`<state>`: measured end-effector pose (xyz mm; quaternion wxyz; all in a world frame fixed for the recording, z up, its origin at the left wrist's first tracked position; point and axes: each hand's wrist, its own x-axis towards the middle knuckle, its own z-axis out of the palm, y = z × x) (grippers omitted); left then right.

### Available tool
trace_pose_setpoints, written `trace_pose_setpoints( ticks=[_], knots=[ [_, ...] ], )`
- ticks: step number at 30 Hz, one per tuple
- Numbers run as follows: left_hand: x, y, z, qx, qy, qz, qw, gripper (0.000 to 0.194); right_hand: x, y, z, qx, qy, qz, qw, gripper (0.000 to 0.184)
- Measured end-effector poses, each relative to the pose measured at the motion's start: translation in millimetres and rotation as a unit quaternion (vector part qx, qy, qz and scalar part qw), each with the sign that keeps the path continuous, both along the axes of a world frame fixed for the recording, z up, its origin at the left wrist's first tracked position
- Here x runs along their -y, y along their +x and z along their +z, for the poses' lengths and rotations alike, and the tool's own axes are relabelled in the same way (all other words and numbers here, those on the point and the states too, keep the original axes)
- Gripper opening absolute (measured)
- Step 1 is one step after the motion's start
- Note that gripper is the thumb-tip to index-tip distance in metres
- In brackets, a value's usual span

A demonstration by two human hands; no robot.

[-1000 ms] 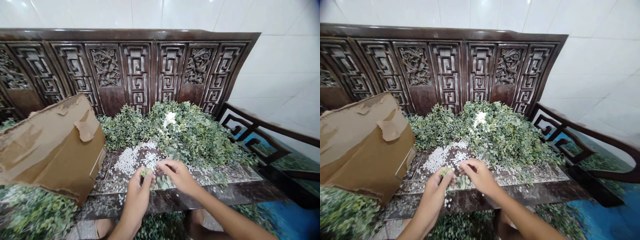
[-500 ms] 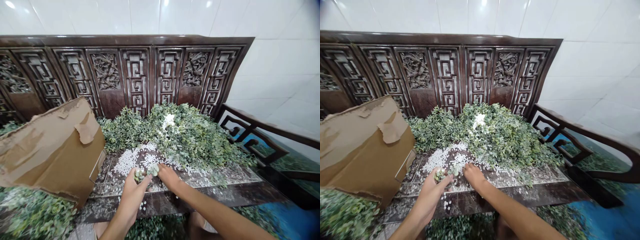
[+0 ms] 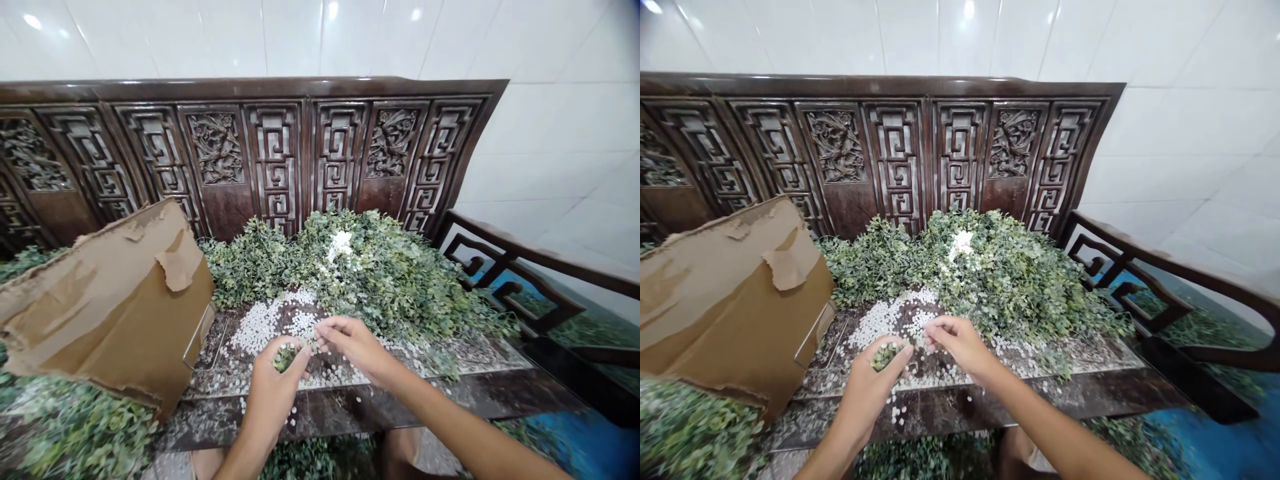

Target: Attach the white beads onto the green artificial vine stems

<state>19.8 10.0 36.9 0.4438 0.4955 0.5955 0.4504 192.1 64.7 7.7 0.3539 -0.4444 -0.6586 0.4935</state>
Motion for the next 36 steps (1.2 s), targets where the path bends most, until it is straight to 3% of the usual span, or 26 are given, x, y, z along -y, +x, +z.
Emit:
trace_pose_setpoints(
  ticks=[2,6,15,21,27,36],
  knots=[
    [-2,-1,-2.2,-0.040,0.044,0.000,0.998,0.019,11,-1,16.0,-0.131,-0.073,-0.004,0.989,0.025],
    [-1,2,-1.9,-0.061,0.050,-0.026,0.997,0.012,25,-2,30.7,-0.143,-0.100,-0.024,0.984,0.022],
    [3,6,5.4,-0.045,0.068,-0.081,0.993,0.015,29,-4,35.1,-0.132,-0.071,-0.063,0.987,0.024],
    [3,6,6.2,-0.037,0.082,-0.059,0.994,0.019,31,-2,39.3,-0.108,-0.036,-0.047,0.992,0.019],
    [5,7,6.9,-0.049,0.049,-0.025,0.997,0.014,37,-6,38.0,-0.082,-0.018,-0.046,0.995,0.013],
    [8,7,10.5,-0.057,0.036,-0.038,0.997,0.017,39,-8,37.6,-0.087,-0.012,-0.008,0.996,0.017]
  ],
)
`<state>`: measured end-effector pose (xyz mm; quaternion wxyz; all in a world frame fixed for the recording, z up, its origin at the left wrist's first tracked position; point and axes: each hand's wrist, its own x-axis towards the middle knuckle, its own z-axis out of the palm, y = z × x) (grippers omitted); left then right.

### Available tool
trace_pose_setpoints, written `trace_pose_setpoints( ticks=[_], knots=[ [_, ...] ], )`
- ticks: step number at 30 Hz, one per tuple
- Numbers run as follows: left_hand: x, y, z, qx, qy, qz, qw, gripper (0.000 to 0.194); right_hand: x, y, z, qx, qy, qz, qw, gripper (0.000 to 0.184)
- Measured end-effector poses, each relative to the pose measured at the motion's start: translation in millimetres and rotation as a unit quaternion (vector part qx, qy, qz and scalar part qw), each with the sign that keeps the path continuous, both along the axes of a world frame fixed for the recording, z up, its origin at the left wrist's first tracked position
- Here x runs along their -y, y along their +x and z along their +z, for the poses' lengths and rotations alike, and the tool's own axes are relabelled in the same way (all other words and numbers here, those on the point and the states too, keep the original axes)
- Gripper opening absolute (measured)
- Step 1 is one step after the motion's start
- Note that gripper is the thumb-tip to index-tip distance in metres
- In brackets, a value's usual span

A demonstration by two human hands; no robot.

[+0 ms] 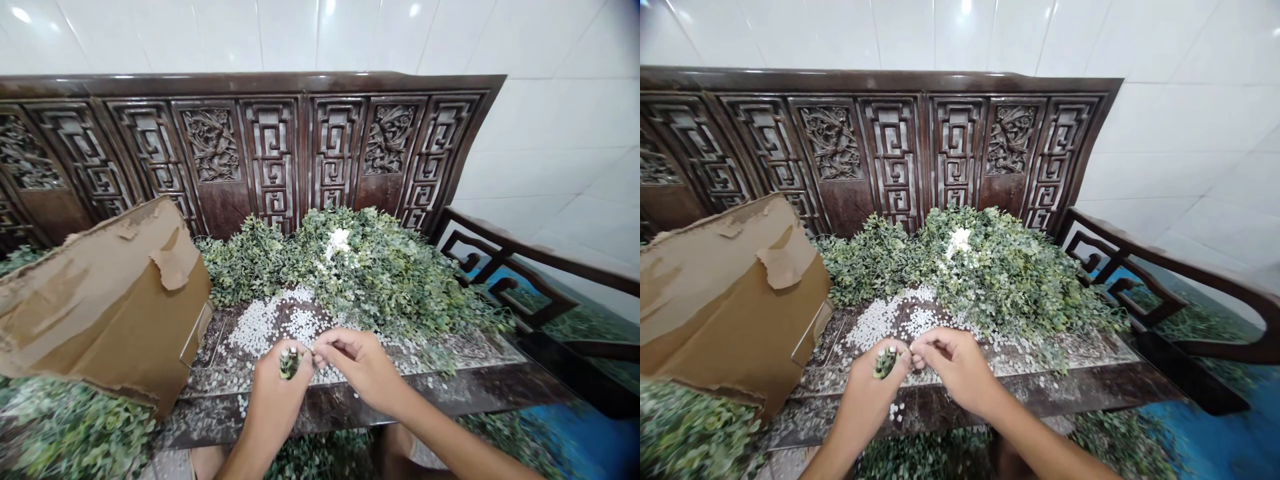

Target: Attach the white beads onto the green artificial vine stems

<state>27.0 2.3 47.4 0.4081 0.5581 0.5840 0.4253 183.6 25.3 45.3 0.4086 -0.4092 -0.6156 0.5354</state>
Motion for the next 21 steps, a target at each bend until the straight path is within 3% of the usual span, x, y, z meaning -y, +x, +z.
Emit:
trace_pose_setpoints(
  ticks=[15,21],
  knots=[
    [0.1,-1.7,-2.4,0.003,0.017,-0.019,1.000,0.013,2.3,-1.3,0.6,0.010,0.023,0.001,1.000,0.014],
    [0.4,-4.0,-4.6,0.003,0.014,-0.038,0.999,0.013,1.0,4.3,7.8,0.092,0.116,0.017,0.989,0.017]
  ],
)
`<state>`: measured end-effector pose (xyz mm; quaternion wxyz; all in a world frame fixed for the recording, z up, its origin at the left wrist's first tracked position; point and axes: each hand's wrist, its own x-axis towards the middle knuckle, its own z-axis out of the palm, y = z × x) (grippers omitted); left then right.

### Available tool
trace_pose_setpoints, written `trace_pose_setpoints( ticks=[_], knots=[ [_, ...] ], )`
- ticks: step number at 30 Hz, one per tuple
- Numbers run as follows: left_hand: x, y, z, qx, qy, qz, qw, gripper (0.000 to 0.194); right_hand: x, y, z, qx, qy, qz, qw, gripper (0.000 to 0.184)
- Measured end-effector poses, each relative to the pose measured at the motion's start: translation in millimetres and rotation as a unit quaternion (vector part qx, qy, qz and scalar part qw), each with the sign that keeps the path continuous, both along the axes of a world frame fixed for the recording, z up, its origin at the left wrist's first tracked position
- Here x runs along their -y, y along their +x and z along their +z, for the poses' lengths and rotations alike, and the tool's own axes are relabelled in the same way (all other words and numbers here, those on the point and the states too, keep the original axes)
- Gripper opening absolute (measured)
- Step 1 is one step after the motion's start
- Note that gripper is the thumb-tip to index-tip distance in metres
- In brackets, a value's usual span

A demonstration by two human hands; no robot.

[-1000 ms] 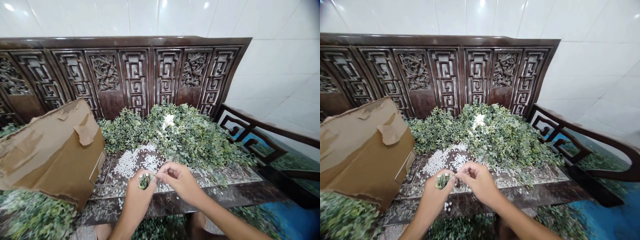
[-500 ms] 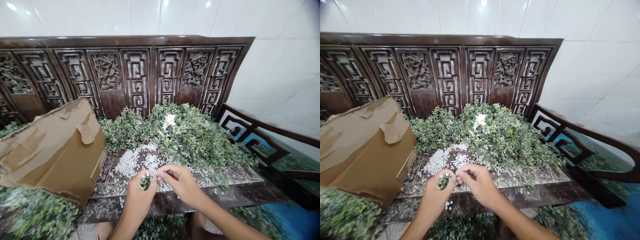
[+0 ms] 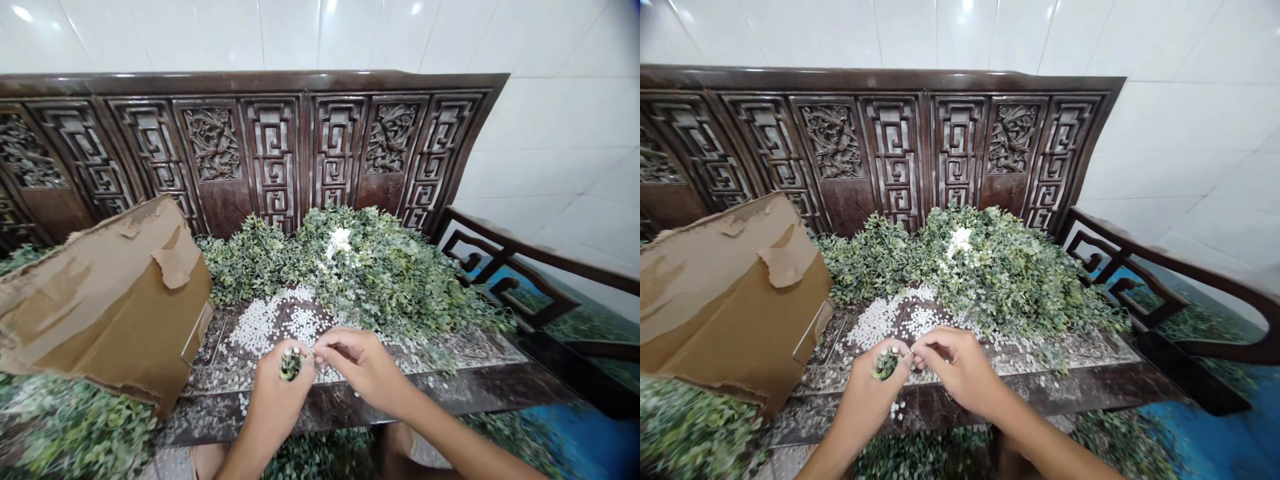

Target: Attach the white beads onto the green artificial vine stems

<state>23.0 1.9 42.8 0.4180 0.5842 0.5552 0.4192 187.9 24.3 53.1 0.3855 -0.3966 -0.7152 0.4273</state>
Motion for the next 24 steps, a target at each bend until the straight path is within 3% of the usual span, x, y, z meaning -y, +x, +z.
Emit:
trace_pose_setpoints(
  ticks=[4,11,20,24],
  knots=[
    [0,-1,-0.3,0.012,-0.005,-0.024,1.000,0.017,-1,5,4.6,0.056,0.068,0.023,0.996,0.021],
    [0,0,2.3,0.068,-0.056,-0.021,0.996,0.021,-3,6,3.4,0.063,0.094,0.037,0.993,0.021],
    [-2,-5,-2.2,0.141,-0.118,-0.021,0.983,0.031,0,5,4.0,0.070,0.082,0.032,0.994,0.022],
    [-6,-8,0.4,0.117,-0.111,0.004,0.987,0.031,-9,13,1.0,0.100,0.052,0.056,0.992,0.026]
  ],
)
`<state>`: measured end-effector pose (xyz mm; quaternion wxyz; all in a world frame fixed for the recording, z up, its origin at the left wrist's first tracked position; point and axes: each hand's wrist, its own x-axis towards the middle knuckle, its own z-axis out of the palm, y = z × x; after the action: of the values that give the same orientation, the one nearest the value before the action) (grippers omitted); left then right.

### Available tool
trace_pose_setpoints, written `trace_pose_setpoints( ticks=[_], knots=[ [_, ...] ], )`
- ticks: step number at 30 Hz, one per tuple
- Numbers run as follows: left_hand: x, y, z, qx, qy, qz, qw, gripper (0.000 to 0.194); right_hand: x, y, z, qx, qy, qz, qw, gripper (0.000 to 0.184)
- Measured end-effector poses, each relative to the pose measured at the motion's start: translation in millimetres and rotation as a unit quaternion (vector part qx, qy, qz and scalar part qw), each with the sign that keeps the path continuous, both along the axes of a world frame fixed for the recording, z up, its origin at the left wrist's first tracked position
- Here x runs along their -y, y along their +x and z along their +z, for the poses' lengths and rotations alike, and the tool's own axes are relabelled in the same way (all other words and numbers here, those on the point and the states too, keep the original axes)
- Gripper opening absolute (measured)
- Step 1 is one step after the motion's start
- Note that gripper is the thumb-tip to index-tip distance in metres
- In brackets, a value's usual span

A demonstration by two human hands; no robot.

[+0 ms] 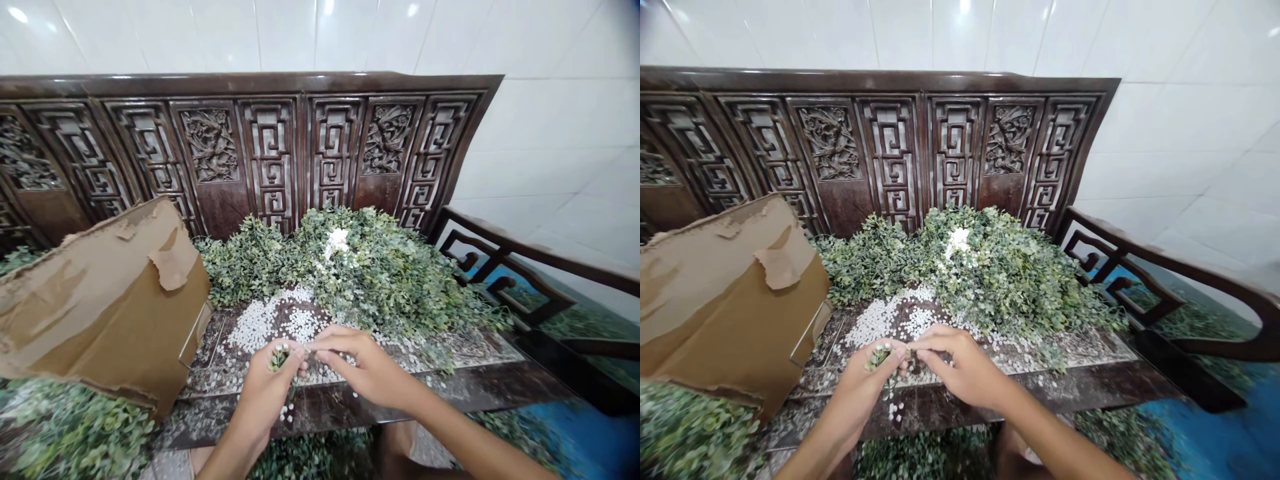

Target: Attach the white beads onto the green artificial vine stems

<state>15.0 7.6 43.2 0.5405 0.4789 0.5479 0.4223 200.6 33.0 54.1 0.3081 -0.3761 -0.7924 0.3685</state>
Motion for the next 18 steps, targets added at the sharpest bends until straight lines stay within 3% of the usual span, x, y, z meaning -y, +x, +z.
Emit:
trace_pose_setpoints(
  ticks=[2,5,7,9,11,12,15,18],
  knots=[
    [1,-2,2.2,-0.046,-0.003,-0.030,0.998,0.026,-6,7,-11.4,0.035,-0.005,-0.035,0.999,0.028],
    [10,-4,-4.1,-0.126,-0.037,-0.161,0.978,0.016,-11,15,-43.6,0.157,-0.037,-0.066,0.985,0.034],
    [18,-2,-17.8,-0.178,-0.081,-0.252,0.948,0.018,-9,14,-69.6,0.255,-0.092,-0.070,0.960,0.054],
    [25,3,-36.8,-0.244,-0.067,-0.315,0.915,0.022,-6,7,-92.8,0.332,-0.125,-0.057,0.933,0.074],
    [30,9,-56.6,-0.254,-0.031,-0.426,0.868,0.023,-7,-3,-110.0,0.368,-0.076,-0.036,0.926,0.079],
    [32,11,-65.2,-0.239,-0.003,-0.450,0.860,0.017,-9,-8,-116.1,0.376,-0.038,-0.027,0.925,0.075],
    [29,10,-80.8,-0.233,0.018,-0.448,0.863,0.017,-22,-17,-127.8,0.378,0.057,0.007,0.924,0.063],
    [5,-4,-80.0,-0.254,0.037,-0.390,0.884,0.026,-39,-21,-134.6,0.391,0.121,-0.001,0.912,0.061]
  ],
)
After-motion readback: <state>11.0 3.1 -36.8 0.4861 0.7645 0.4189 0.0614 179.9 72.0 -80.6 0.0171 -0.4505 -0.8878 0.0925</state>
